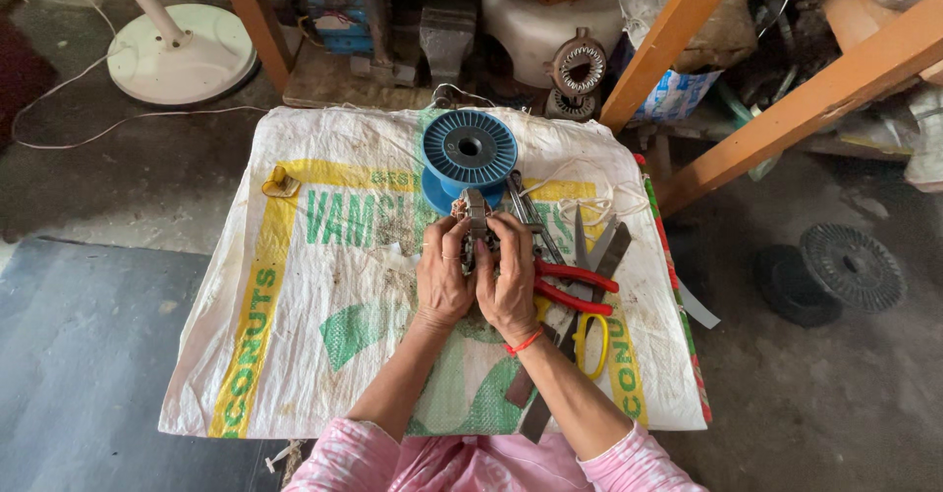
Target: The person sits on the floor and works on a small electrical motor component, specifically the stator. They repeatedly insert small white rectangular pieces into the slots of the stator using their fingers. The workspace is a white sack on the floor, and tools like pliers and a file are visible nearby.
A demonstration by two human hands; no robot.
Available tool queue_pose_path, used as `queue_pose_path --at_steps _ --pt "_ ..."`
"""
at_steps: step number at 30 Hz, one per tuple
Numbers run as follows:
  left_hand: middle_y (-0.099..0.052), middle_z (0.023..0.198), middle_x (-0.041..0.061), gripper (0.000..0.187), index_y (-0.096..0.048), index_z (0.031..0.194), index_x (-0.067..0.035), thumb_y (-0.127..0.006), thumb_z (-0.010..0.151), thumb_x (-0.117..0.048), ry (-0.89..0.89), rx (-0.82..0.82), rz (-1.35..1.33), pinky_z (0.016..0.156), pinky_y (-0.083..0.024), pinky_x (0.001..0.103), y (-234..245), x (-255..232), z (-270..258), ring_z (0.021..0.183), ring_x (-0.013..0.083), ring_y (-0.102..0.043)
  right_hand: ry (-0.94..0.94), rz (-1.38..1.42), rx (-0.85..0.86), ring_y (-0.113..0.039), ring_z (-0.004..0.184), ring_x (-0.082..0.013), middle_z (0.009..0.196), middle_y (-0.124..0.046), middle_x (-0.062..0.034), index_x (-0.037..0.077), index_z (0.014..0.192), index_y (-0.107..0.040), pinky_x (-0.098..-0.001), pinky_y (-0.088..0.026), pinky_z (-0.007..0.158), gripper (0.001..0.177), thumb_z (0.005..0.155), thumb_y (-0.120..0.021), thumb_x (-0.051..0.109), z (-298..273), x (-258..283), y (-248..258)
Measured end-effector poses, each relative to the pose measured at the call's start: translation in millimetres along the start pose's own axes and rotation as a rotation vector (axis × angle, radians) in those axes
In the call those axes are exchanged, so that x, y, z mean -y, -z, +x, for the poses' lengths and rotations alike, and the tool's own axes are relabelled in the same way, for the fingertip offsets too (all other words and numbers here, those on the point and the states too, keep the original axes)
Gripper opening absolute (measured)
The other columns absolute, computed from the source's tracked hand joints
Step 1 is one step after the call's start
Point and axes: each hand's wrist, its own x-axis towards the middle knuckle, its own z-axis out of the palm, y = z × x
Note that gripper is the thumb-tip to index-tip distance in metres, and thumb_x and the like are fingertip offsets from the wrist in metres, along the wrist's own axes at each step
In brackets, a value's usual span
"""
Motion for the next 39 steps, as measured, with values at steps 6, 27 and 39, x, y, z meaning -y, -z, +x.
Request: queue_pose_path --at_steps 6,27,39 --pt "-0.057 0.130 0.022 0.042 -0.051 0.133 -0.002 -0.066 0.097 -0.016 0.027 0.010 -0.027 0.082 -0.057 0.043 -0.2 1.6 -1.5 0.110 0.0399 -0.065 0.021 -0.004 -0.010 -0.059 0.122 -0.0381 0.132 -0.056 -0.0222 -0.004 0.132 -0.053 -0.0456 -0.049 0.105 0.030 0.103 -0.056 0.003 2.3 3.4 1.7" --pt "-0.056 0.132 0.022 0.045 -0.049 0.136 -0.004 -0.065 0.096 -0.016 0.010 0.026 0.008 0.086 -0.057 0.045 -3.7 5.6 -2.7 0.114 0.0419 -0.061 0.002 -0.014 -0.013 -0.060 0.121 -0.0373 0.132 -0.056 -0.0223 -0.004 0.131 -0.055 -0.0444 -0.051 0.104 0.030 0.102 -0.056 0.004 1.2 3.6 1.2" --pt "-0.056 0.131 0.022 0.046 -0.050 0.139 -0.005 -0.066 0.096 -0.013 -0.006 0.024 0.008 0.087 -0.057 0.046 -4.1 5.6 -2.3 0.118 0.0413 -0.059 -0.016 0.007 -0.011 -0.060 0.121 -0.0370 0.132 -0.056 -0.0223 -0.004 0.131 -0.056 -0.0436 -0.051 0.103 0.031 0.102 -0.058 0.005 1.4 3.0 2.1"
